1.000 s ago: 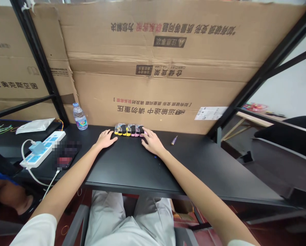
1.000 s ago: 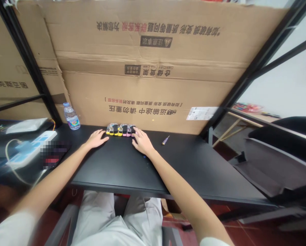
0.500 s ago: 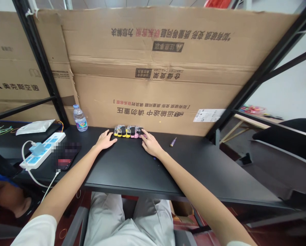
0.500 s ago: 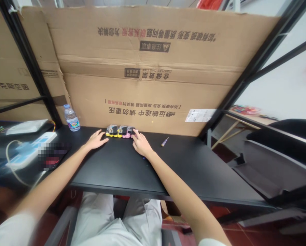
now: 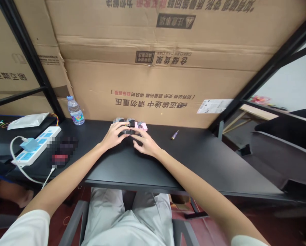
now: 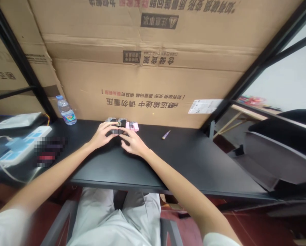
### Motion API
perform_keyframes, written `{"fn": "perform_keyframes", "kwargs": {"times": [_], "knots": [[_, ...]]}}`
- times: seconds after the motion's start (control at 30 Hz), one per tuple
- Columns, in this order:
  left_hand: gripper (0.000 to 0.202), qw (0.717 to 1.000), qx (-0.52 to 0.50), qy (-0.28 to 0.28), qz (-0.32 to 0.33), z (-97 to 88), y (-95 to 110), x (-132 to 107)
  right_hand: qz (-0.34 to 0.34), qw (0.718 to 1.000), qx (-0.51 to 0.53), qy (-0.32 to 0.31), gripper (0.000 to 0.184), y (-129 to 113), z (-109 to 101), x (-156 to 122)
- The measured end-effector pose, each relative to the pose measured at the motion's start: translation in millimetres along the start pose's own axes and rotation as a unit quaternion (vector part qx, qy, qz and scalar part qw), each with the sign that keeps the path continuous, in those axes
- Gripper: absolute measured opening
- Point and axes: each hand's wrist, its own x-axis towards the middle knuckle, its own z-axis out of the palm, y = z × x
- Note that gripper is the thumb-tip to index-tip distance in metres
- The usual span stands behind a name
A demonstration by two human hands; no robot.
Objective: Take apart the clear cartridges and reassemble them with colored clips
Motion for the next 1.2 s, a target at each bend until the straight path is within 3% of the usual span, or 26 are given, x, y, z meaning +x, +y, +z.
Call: {"fn": "perform_keyframes", "kwargs": {"times": [0.07,0.13,0.27,0.33,0.43,0.53,0.63,0.67,0.7,0.8,0.9,0.97,1.03,1.1,1.2], "knots": [[0.018,0.997,-0.064,0.024,-0.043,0.9,-1.5,0.7,0.043,0.998,0.043,0.015,0.030,-0.7,-2.9,-1.5],[0.025,0.982,-0.144,0.056,-0.112,-0.6,-7.0,1.2,0.111,0.991,0.069,0.026,0.024,3.5,-7.7,-2.6],[0.047,0.920,-0.296,0.062,-0.247,-0.5,-17.3,0.3,0.183,0.981,0.066,0.016,0.022,18.4,-20.9,-1.1],[0.050,0.901,-0.330,0.047,-0.278,2.6,-18.1,-1.1,0.194,0.980,0.045,0.027,0.024,28.1,-31.8,-0.6],[0.046,0.900,-0.326,0.027,-0.288,7.1,-15.1,-3.6,0.265,0.960,-0.070,0.058,0.023,48.1,-58.6,-7.2],[0.041,0.912,-0.292,0.002,-0.287,8.3,-10.7,-5.7,0.415,0.882,-0.224,0.019,0.025,73.7,-93.5,-25.7],[0.037,0.918,-0.267,-0.042,-0.290,7.2,-7.5,-6.8,0.600,0.746,-0.280,-0.076,0.047,97.4,-120.2,-49.2],[0.037,0.917,-0.263,-0.054,-0.294,6.7,-6.6,-6.9,0.626,0.717,-0.283,-0.115,0.053,103.4,-124.9,-56.0],[0.037,0.917,-0.261,-0.062,-0.296,6.2,-5.7,-6.6,0.633,0.709,-0.277,-0.144,0.055,108.3,-127.2,-61.6],[0.035,0.923,-0.249,-0.080,-0.281,4.9,-2.1,-4.4,0.622,0.721,-0.246,-0.179,0.051,114.5,-121.7,-68.5],[0.034,0.934,-0.217,-0.099,-0.266,5.0,2.3,-1.5,0.579,0.779,-0.171,-0.169,0.036,104.7,-104.1,-59.3],[0.033,0.931,-0.206,-0.114,-0.278,5.9,4.6,-0.7,0.519,0.850,-0.043,-0.079,0.027,87.8,-89.5,-46.0],[0.027,0.924,-0.214,-0.131,-0.289,6.7,6.2,-1.3,0.469,0.879,0.078,0.022,0.033,64.1,-74.8,-30.1],[0.025,0.920,-0.219,-0.151,-0.288,6.4,7.1,-2.7,0.442,0.871,0.205,0.059,0.035,37.6,-61.3,-15.5],[0.027,0.918,-0.218,-0.179,-0.278,5.4,8.7,-3.8,0.422,0.815,0.395,0.051,0.031,2.2,-46.4,-2.0]]}}
